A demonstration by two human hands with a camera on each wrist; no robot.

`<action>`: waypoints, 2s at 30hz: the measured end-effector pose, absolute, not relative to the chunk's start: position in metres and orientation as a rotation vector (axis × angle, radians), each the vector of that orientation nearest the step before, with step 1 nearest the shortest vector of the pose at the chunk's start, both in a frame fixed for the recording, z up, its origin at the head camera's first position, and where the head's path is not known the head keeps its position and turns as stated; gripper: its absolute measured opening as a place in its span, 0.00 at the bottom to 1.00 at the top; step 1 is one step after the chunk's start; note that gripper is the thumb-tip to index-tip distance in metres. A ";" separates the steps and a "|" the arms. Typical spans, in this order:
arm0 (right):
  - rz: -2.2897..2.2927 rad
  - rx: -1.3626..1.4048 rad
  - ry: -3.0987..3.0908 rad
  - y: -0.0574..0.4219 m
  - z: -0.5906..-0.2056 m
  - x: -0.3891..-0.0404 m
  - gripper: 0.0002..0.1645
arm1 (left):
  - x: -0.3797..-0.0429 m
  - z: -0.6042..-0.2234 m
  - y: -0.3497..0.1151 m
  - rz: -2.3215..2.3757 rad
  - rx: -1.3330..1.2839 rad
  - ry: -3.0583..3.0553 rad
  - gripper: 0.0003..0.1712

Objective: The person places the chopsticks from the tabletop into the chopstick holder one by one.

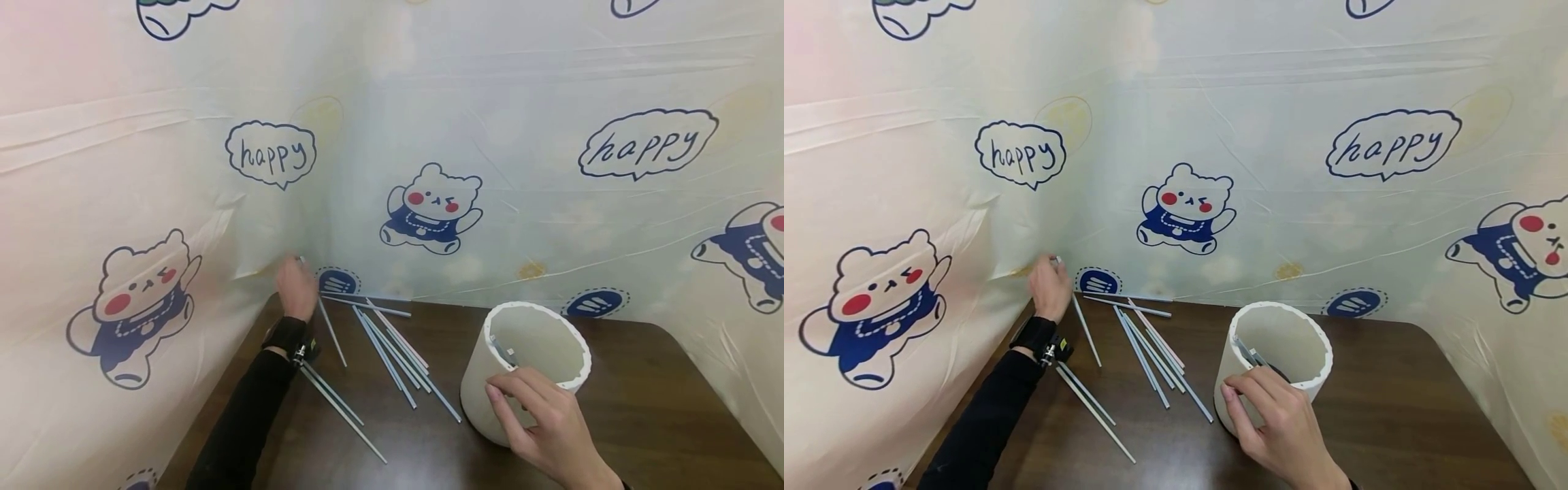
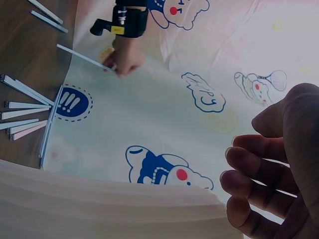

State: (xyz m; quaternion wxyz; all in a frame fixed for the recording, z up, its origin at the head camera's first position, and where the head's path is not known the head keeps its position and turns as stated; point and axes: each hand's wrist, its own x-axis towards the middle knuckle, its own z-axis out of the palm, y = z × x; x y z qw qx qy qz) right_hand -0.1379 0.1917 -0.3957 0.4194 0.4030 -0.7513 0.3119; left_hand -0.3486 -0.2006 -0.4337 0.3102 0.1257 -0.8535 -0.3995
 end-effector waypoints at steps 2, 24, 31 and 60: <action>0.781 1.012 -1.876 0.192 -0.395 -0.138 0.13 | -0.346 -0.423 -0.193 -1.025 0.260 -2.225 0.18; 0.794 1.006 -1.879 0.190 -0.395 -0.136 0.12 | -0.278 -0.317 -0.114 -0.897 -0.246 -1.878 0.15; 0.793 0.973 -1.920 0.190 -0.395 -0.135 0.15 | -0.243 -0.294 -0.089 -0.804 -0.420 -1.741 0.16; 0.907 1.153 -1.888 0.165 -0.394 -0.128 0.18 | -0.134 -0.291 -0.016 -0.607 -0.855 -1.279 0.11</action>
